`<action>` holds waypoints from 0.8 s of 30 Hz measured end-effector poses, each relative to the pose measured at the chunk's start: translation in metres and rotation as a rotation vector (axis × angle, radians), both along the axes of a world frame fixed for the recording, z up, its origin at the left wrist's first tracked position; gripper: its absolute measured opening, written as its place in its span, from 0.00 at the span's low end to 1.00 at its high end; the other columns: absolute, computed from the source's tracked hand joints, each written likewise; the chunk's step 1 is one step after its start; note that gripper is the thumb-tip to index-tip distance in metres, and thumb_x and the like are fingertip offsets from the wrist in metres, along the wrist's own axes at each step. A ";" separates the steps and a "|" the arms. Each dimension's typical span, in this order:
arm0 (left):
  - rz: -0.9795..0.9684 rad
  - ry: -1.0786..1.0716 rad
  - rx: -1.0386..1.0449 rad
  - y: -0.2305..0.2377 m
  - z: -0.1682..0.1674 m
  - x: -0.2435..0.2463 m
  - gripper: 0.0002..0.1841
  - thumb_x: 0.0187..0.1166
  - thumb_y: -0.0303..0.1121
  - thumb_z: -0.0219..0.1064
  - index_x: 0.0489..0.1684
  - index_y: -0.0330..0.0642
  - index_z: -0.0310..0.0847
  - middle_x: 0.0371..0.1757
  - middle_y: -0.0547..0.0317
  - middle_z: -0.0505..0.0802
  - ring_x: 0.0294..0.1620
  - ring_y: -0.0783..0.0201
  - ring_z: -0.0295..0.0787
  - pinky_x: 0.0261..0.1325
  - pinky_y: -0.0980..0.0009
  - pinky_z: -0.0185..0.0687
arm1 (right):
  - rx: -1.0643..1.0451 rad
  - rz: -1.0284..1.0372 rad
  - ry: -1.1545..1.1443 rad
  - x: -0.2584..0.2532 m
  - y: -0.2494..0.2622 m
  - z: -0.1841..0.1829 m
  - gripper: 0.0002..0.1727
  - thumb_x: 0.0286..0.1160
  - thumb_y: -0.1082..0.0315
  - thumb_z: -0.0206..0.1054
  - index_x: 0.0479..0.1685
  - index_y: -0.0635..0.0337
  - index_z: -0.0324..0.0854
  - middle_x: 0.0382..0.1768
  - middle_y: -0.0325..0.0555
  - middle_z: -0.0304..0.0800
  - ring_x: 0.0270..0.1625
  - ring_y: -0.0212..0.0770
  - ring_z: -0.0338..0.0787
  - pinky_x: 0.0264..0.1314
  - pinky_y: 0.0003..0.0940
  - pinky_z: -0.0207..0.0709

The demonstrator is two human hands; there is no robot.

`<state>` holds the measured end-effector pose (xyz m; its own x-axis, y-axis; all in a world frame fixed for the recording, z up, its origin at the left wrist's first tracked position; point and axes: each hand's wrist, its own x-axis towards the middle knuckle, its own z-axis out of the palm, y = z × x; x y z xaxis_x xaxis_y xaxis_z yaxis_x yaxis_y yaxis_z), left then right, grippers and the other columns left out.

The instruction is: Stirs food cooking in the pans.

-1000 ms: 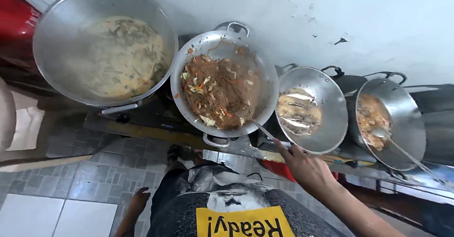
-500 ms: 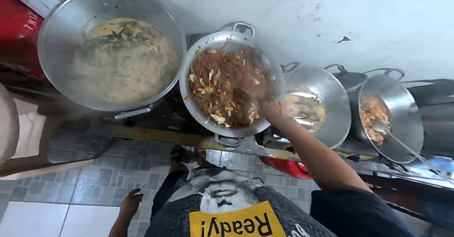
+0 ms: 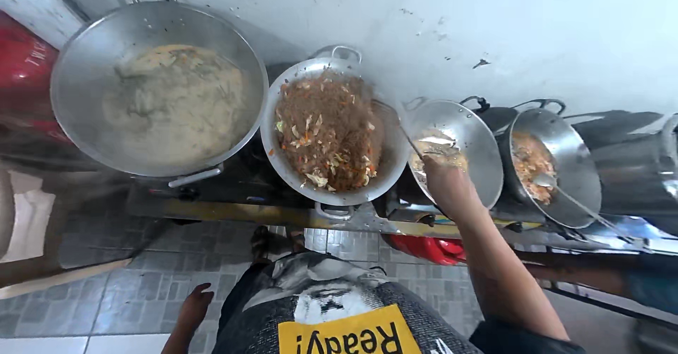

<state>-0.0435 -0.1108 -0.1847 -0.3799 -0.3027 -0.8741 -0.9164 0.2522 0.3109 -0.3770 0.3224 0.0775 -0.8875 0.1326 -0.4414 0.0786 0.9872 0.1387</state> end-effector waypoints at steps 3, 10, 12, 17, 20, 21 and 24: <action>0.005 0.006 0.000 -0.004 -0.012 0.017 0.22 0.89 0.26 0.59 0.80 0.27 0.70 0.63 0.25 0.88 0.63 0.34 0.87 0.69 0.43 0.76 | -0.101 -0.099 -0.084 -0.023 0.006 -0.046 0.20 0.92 0.71 0.52 0.77 0.70 0.73 0.64 0.77 0.84 0.69 0.75 0.84 0.69 0.71 0.75; 0.082 -0.049 0.010 -0.024 -0.077 0.099 0.24 0.85 0.30 0.64 0.78 0.30 0.73 0.62 0.28 0.89 0.60 0.34 0.89 0.67 0.38 0.80 | -0.586 -0.261 -0.084 -0.045 -0.022 -0.114 0.20 0.96 0.65 0.47 0.67 0.71 0.79 0.43 0.63 0.87 0.34 0.50 0.88 0.46 0.49 0.84; 0.067 -0.071 0.005 -0.031 -0.107 0.123 0.23 0.85 0.33 0.65 0.78 0.34 0.75 0.61 0.32 0.91 0.58 0.37 0.91 0.65 0.38 0.82 | -0.539 -0.200 -0.083 -0.041 -0.029 -0.098 0.20 0.96 0.65 0.47 0.68 0.69 0.79 0.43 0.62 0.88 0.35 0.52 0.89 0.46 0.51 0.85; 0.049 -0.083 0.027 -0.044 -0.127 0.126 0.23 0.86 0.32 0.65 0.78 0.34 0.74 0.62 0.31 0.89 0.57 0.37 0.90 0.63 0.41 0.83 | -0.305 0.020 -0.071 -0.002 -0.057 -0.058 0.19 0.90 0.72 0.55 0.75 0.68 0.74 0.53 0.75 0.88 0.56 0.72 0.91 0.60 0.69 0.81; 0.006 -0.070 0.052 -0.051 -0.121 0.092 0.23 0.88 0.33 0.62 0.80 0.36 0.73 0.68 0.33 0.87 0.65 0.38 0.88 0.70 0.40 0.79 | -0.082 0.084 -0.183 0.025 -0.087 -0.033 0.28 0.90 0.76 0.51 0.89 0.65 0.58 0.61 0.73 0.86 0.65 0.71 0.88 0.66 0.64 0.80; -0.015 -0.057 0.076 -0.056 -0.116 0.080 0.23 0.89 0.33 0.61 0.82 0.37 0.71 0.70 0.34 0.87 0.68 0.38 0.86 0.73 0.40 0.77 | -0.022 0.108 -0.220 0.035 -0.096 -0.024 0.29 0.91 0.76 0.49 0.91 0.65 0.54 0.62 0.72 0.85 0.67 0.70 0.87 0.67 0.62 0.80; -0.044 0.078 0.005 -0.057 -0.097 0.049 0.22 0.88 0.32 0.62 0.78 0.35 0.75 0.61 0.33 0.91 0.60 0.38 0.90 0.66 0.41 0.83 | 0.052 0.181 -0.244 0.063 -0.101 0.000 0.28 0.92 0.75 0.45 0.91 0.65 0.56 0.62 0.72 0.87 0.67 0.71 0.87 0.66 0.63 0.79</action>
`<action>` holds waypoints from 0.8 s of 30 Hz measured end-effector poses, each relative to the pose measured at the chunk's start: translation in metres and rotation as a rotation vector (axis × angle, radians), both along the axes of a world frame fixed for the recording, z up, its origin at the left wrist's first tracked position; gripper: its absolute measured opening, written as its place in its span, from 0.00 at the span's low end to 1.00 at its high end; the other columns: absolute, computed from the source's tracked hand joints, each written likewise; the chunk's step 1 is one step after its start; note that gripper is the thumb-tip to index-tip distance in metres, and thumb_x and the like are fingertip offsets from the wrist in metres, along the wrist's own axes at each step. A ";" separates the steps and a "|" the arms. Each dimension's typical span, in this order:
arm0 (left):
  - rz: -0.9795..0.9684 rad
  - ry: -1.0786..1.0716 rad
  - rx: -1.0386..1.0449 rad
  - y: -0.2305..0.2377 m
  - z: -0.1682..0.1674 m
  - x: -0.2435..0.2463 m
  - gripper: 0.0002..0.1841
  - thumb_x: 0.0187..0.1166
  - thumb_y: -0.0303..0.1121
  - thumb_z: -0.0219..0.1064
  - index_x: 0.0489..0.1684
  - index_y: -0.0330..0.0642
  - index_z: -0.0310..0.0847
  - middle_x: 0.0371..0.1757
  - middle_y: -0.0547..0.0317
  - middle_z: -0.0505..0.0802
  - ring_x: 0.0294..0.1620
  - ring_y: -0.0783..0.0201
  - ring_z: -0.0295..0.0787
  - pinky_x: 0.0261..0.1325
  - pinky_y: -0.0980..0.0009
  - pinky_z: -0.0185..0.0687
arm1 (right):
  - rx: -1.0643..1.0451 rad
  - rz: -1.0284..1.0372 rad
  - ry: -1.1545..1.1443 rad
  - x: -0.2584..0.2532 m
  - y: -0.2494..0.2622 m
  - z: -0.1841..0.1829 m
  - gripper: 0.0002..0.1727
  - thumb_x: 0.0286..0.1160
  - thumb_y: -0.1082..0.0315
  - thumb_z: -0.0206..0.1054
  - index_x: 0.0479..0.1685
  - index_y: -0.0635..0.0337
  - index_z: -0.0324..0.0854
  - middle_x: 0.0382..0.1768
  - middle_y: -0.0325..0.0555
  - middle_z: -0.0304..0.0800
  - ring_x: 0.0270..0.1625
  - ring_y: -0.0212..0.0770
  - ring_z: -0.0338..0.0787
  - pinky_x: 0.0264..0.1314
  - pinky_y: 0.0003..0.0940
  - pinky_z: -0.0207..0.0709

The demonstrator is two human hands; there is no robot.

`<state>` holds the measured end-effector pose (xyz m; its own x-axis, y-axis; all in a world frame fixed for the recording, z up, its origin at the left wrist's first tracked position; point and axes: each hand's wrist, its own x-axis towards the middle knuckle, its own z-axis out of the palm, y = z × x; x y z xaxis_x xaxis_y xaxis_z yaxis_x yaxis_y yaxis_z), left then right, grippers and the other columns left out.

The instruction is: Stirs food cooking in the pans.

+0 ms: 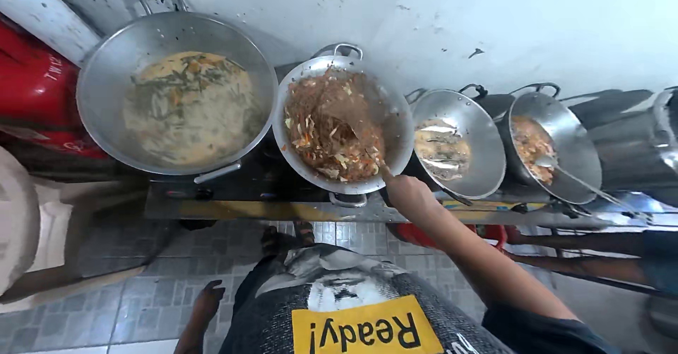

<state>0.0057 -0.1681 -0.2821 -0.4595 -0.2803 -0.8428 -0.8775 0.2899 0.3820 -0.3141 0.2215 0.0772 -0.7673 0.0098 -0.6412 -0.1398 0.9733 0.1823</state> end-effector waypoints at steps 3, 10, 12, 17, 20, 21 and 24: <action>0.020 -0.033 0.044 0.005 0.067 -0.049 0.22 0.90 0.27 0.58 0.81 0.30 0.69 0.68 0.27 0.86 0.68 0.35 0.85 0.73 0.43 0.75 | -0.017 0.103 0.087 0.029 0.015 0.024 0.26 0.92 0.75 0.48 0.88 0.65 0.64 0.53 0.74 0.89 0.56 0.76 0.90 0.55 0.67 0.81; 0.139 -0.034 0.053 -0.002 0.051 -0.031 0.22 0.89 0.26 0.58 0.80 0.28 0.69 0.67 0.25 0.86 0.65 0.34 0.86 0.69 0.43 0.78 | 0.128 0.087 -0.167 0.050 -0.004 0.015 0.28 0.92 0.76 0.46 0.91 0.67 0.55 0.59 0.75 0.86 0.62 0.75 0.88 0.59 0.66 0.82; 0.142 -0.065 0.056 0.001 0.035 -0.006 0.22 0.88 0.27 0.60 0.78 0.27 0.71 0.65 0.25 0.87 0.64 0.34 0.87 0.70 0.43 0.79 | 0.159 0.065 -0.184 0.029 -0.007 -0.011 0.28 0.91 0.76 0.47 0.90 0.66 0.55 0.61 0.74 0.85 0.64 0.75 0.88 0.61 0.65 0.82; 0.074 -0.152 0.046 0.005 0.024 0.038 0.22 0.87 0.31 0.63 0.76 0.30 0.75 0.63 0.31 0.90 0.63 0.39 0.89 0.71 0.44 0.79 | 0.101 0.022 -0.053 -0.028 -0.008 -0.042 0.28 0.89 0.77 0.50 0.89 0.62 0.62 0.67 0.74 0.83 0.69 0.74 0.85 0.65 0.67 0.80; 0.063 -0.189 0.025 0.004 0.016 0.049 0.21 0.87 0.31 0.63 0.75 0.30 0.77 0.65 0.30 0.89 0.64 0.39 0.89 0.72 0.44 0.78 | 0.037 0.000 -0.006 -0.048 -0.004 -0.053 0.27 0.92 0.74 0.47 0.89 0.62 0.60 0.70 0.75 0.81 0.71 0.75 0.83 0.69 0.69 0.77; 0.072 -0.178 0.027 0.004 0.015 0.050 0.21 0.87 0.30 0.63 0.75 0.30 0.76 0.66 0.29 0.88 0.65 0.38 0.88 0.72 0.44 0.78 | 0.040 0.015 0.001 -0.052 -0.002 -0.051 0.26 0.93 0.72 0.47 0.88 0.62 0.62 0.70 0.74 0.81 0.71 0.74 0.84 0.68 0.69 0.77; 0.154 -0.092 0.050 0.004 0.018 0.035 0.22 0.88 0.28 0.61 0.77 0.27 0.73 0.69 0.27 0.85 0.69 0.33 0.84 0.73 0.40 0.76 | 0.119 0.121 0.013 -0.048 0.005 -0.013 0.22 0.95 0.67 0.47 0.81 0.61 0.72 0.64 0.72 0.86 0.67 0.74 0.86 0.65 0.69 0.78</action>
<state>0.0411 -0.1637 -0.2641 -0.3346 -0.2979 -0.8940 -0.9420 0.1319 0.3086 -0.3617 0.2264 0.0642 -0.7758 -0.0072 -0.6310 -0.2512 0.9209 0.2982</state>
